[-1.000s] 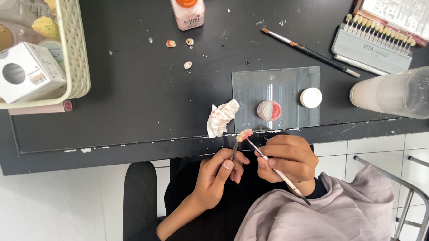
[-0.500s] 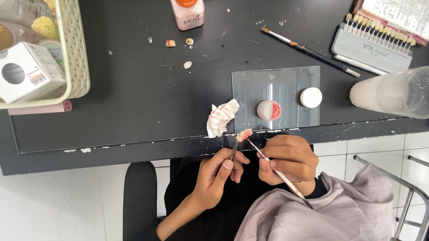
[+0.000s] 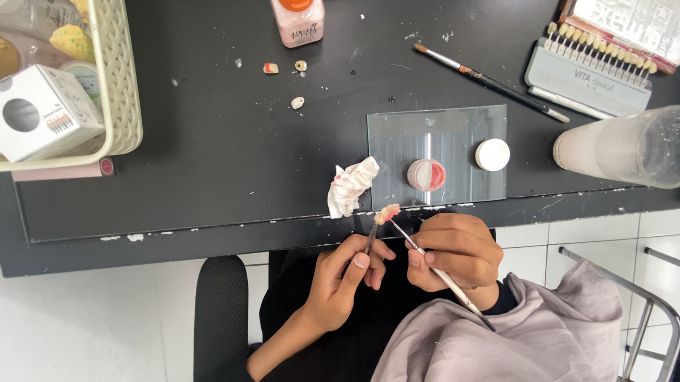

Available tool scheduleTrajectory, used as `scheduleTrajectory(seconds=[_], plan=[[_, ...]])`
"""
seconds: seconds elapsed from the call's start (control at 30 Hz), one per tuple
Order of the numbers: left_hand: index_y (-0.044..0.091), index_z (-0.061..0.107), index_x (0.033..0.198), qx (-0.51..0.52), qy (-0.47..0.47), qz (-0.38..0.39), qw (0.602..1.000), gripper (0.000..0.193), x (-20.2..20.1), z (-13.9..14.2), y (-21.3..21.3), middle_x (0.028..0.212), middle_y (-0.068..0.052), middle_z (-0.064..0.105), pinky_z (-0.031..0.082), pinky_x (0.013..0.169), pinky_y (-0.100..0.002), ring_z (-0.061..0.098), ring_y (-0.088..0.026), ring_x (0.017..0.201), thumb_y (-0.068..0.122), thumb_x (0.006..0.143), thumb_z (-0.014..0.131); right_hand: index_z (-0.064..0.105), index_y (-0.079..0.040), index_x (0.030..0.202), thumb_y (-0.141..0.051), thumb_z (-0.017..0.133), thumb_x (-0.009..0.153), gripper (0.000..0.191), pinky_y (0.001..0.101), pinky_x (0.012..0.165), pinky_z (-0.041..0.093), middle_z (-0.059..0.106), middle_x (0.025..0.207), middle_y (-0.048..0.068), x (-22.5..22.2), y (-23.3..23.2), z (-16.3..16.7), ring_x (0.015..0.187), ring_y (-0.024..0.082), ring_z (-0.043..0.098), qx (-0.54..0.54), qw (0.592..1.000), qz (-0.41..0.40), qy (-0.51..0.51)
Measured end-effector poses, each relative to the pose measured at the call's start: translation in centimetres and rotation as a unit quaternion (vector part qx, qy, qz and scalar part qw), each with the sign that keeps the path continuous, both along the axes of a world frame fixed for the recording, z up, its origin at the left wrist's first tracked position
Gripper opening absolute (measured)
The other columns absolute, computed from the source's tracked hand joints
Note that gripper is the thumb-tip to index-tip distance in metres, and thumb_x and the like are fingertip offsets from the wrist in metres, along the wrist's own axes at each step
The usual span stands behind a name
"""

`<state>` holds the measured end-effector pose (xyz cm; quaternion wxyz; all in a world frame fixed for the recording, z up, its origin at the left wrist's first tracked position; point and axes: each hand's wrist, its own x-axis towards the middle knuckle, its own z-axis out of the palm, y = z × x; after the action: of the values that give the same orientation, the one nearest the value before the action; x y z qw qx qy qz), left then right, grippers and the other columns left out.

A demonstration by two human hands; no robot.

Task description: The person holds a partial denture clamped in a hemostat in one hand and uses a fine brush to apply pink ceramic/acrylic powder from a dappen dish onto the denture teeth. They alternate between picking up powder with the brush, smoothing it onto the denture, and repositioning the denture in the forceps while working over a glass slab.

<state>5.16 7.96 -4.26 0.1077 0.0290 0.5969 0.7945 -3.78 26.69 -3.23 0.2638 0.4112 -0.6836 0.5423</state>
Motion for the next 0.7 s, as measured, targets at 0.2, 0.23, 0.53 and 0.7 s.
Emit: scheduleTrajectory(seconds=[0.2,0.23,0.53,0.7], plan=[[-0.002,0.065,0.112,0.001,-0.003,-0.003,1.0,0.039,0.0,0.0,0.0,0.071,-0.004,0.061,0.047,0.061,-0.024,0.059,-0.009,0.064,0.03,0.113,0.042,0.05,-0.004,0.095,0.002,0.078,0.081,0.032,0.0332,0.05,0.057,0.066,0.077,0.011,0.2,0.2,0.0,0.06,0.024,0.067,0.004,1.0,0.0,-0.007],[-0.002,0.065,0.112,0.001,-0.004,-0.003,1.0,0.039,0.0,0.0,0.0,0.071,-0.004,0.061,0.047,0.061,-0.024,0.059,-0.009,0.064,0.03,0.113,0.042,0.05,-0.004,0.095,0.001,0.078,0.082,0.031,0.0333,0.05,0.057,0.066,0.078,0.01,0.2,0.3,-0.1,0.061,0.024,0.067,0.004,1.0,-0.001,-0.007],[-0.002,0.065,0.112,0.008,0.003,0.003,1.0,0.04,0.1,0.0,0.0,0.071,-0.004,0.06,0.046,0.062,-0.024,0.058,-0.01,0.065,0.03,0.114,0.041,0.054,-0.006,0.097,-0.002,0.076,0.087,0.025,0.0314,0.056,0.058,0.068,0.084,0.013,1.4,1.3,-0.5,0.066,0.019,0.069,-0.085,0.991,-0.029,-0.095],[-0.002,0.065,0.113,0.014,0.002,0.003,1.0,0.04,-0.1,0.0,0.0,0.07,-0.004,0.06,0.047,0.062,-0.025,0.057,-0.01,0.064,0.03,0.114,0.042,0.058,-0.003,0.097,0.001,0.075,0.093,0.017,0.0265,0.052,0.055,0.068,0.087,0.019,1.9,2.5,0.1,0.066,0.02,0.065,-0.062,0.981,-0.123,-0.138]])
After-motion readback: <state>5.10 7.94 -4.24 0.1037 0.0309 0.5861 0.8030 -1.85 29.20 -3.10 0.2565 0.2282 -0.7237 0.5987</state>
